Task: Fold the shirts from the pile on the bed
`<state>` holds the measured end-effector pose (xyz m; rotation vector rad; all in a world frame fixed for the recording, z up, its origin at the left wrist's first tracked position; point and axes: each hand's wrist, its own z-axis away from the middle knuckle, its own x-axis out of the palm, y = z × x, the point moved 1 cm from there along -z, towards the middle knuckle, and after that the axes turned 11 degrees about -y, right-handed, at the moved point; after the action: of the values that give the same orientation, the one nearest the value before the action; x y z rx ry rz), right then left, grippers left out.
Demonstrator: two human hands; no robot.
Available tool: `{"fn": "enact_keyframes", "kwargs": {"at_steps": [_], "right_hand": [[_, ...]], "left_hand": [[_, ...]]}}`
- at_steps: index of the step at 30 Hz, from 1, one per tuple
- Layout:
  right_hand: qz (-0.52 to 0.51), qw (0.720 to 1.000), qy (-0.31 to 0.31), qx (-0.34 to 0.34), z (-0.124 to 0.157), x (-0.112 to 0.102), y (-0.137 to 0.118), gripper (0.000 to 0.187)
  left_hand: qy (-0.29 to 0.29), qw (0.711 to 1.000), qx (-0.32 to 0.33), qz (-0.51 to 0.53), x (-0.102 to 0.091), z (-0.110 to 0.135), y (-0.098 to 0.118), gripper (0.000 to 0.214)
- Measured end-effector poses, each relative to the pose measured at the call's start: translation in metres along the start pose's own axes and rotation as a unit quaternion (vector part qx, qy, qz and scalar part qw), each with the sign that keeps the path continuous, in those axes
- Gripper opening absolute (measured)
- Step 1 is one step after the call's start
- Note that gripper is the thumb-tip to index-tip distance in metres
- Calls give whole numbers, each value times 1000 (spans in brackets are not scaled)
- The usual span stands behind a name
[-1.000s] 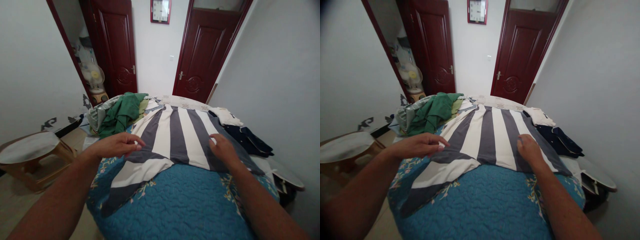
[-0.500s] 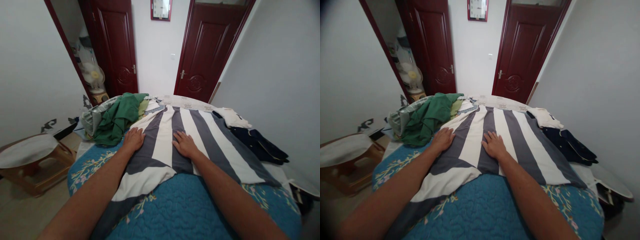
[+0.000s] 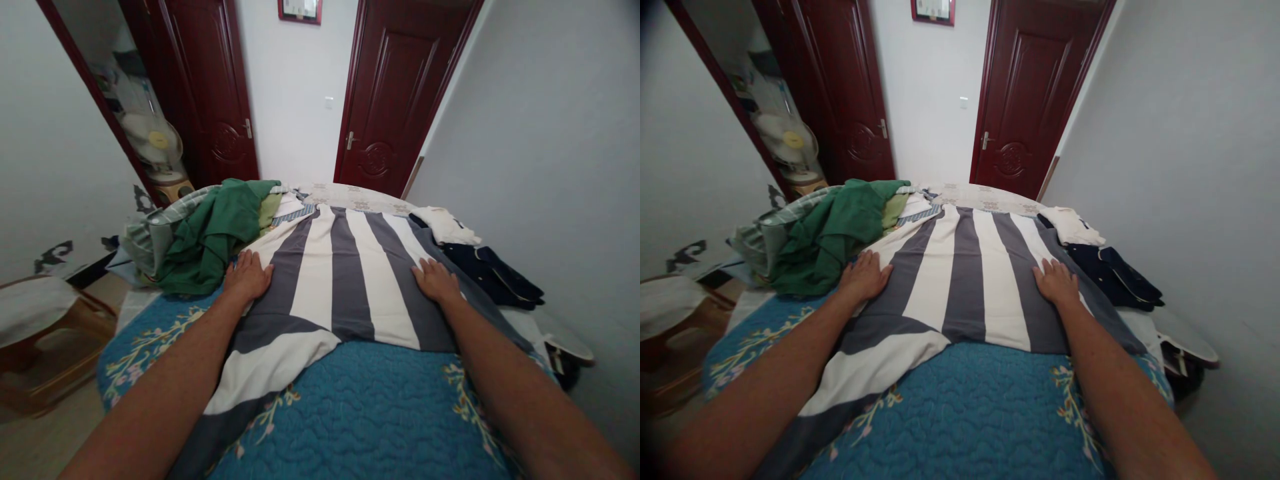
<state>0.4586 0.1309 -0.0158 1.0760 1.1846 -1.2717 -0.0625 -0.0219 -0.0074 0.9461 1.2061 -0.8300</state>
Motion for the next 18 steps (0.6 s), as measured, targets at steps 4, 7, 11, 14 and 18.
{"fn": "enact_keyframes", "kwargs": {"at_steps": [4, 7, 11, 14, 18], "right_hand": [[-3, 1000, 27, 16, 3, 4, 5, 68], [7, 999, 47, 2, 6, 4, 4, 61], [18, 998, 63, -7, 7, 2, 3, 55], [31, 997, 72, -14, 7, 3, 3, 53], [56, 994, 88, -36, 5, 6, 3, 53]], "left_hand": [[4, 1000, 9, 2, -1, 6, 1, 72], [47, 998, 36, 4, -5, 13, 1, 62], [138, 984, 104, 32, -21, 14, 6, 48], [140, 979, 127, 72, -44, -6, 16, 45], [100, 983, 116, 101, -77, -60, 36, 45]]}}
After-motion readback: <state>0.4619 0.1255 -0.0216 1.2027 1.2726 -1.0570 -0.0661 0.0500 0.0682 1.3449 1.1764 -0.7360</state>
